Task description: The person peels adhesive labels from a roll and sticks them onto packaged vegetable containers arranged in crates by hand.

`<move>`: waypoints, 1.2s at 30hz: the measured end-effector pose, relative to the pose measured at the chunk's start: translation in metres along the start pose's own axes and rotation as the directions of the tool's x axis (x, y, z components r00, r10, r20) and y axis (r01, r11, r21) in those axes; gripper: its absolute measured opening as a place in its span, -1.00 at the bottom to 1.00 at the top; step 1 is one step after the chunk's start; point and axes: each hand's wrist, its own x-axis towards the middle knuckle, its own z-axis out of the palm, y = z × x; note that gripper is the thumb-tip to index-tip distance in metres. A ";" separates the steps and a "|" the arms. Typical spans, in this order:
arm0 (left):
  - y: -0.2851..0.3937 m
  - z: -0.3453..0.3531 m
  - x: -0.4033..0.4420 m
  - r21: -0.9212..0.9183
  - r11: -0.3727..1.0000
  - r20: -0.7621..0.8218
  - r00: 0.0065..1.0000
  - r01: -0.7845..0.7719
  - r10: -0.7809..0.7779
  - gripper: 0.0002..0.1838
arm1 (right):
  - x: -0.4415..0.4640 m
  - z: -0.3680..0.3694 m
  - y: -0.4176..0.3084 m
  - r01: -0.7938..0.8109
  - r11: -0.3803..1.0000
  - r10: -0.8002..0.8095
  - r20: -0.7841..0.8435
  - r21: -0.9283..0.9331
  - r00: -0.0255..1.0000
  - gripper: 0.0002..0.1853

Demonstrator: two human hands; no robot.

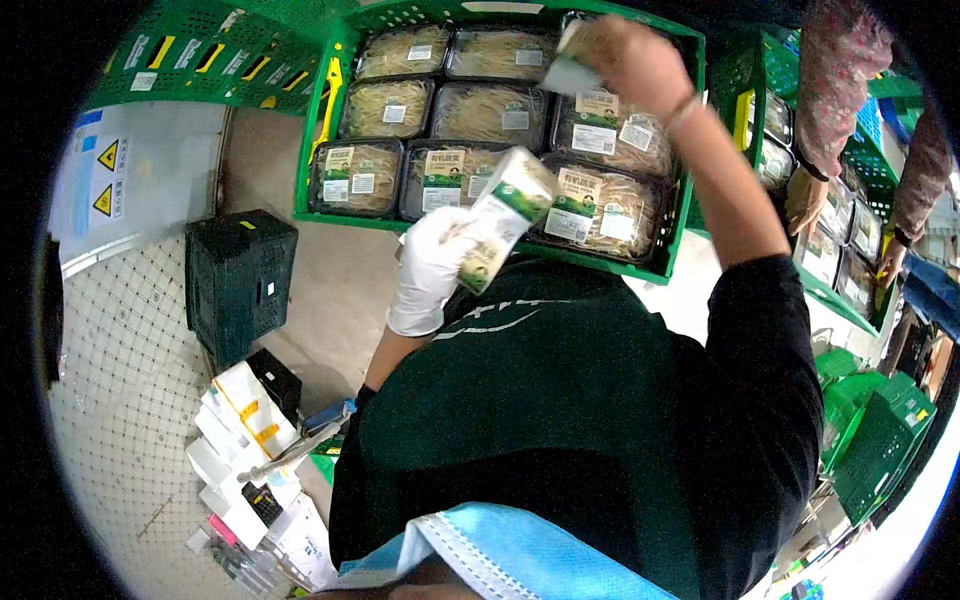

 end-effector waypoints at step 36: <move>-0.044 -0.259 0.007 -0.269 0.962 0.158 0.983 -0.053 0.098 -0.37 | 0.042 0.133 -0.310 0.109 0.868 -0.256 0.248 0.484 0.934 -0.91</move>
